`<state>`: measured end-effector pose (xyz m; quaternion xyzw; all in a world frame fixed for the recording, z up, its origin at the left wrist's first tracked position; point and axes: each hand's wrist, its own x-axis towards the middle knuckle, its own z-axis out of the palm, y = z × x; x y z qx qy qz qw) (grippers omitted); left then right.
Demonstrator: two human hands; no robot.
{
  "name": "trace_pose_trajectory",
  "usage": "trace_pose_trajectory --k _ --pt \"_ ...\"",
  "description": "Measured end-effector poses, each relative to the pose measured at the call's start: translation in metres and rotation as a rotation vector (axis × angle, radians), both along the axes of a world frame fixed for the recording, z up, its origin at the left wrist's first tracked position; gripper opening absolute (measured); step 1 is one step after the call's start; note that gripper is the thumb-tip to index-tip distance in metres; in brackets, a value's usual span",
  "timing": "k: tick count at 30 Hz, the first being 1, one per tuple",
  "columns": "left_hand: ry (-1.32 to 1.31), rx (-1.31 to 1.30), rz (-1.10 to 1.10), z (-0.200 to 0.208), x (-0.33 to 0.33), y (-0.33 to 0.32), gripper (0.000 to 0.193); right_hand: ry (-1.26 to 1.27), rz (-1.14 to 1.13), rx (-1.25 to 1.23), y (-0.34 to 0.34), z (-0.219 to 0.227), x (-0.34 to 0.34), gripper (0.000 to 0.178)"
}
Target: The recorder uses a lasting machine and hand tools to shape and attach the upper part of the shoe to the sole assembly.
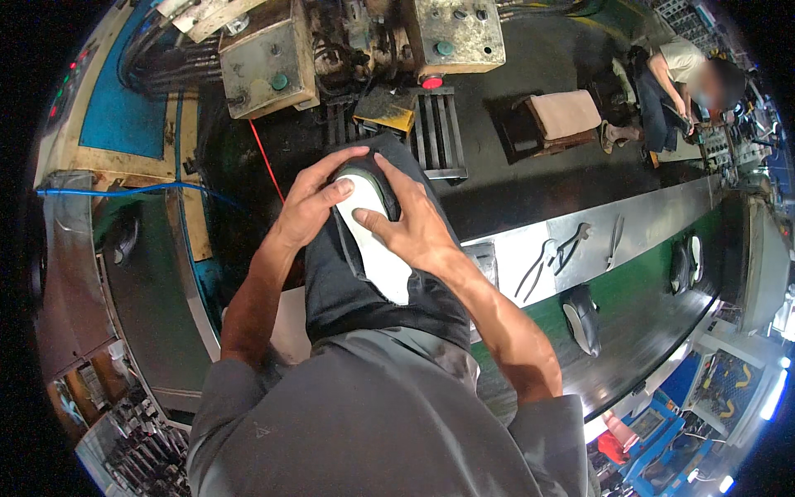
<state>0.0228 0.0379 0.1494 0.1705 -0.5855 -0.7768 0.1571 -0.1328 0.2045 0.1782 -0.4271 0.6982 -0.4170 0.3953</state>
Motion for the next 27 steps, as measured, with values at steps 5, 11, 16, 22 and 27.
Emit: trace_pose_trajectory --k 5,11,16,22,27 --pt "0.0 -0.249 0.116 -0.011 -0.004 0.012 0.049 0.233 -0.11 -0.172 0.004 -0.016 0.018 0.082" --pt "0.085 -0.415 0.227 -0.029 -0.006 0.01 0.045 0.328 -0.144 -0.299 -0.001 -0.028 0.024 0.08" --pt "0.16 -0.114 0.068 -0.033 -0.004 0.002 0.046 -0.478 0.021 -0.099 0.022 -0.011 -0.039 0.102" --pt "0.237 -0.138 -0.006 -0.031 -0.026 0.007 0.044 -0.102 0.186 -0.132 0.011 -0.015 -0.053 0.107" --pt "0.117 -0.174 0.035 -0.043 -0.04 0.014 0.04 0.1 0.101 -0.071 0.0 -0.026 -0.043 0.094"
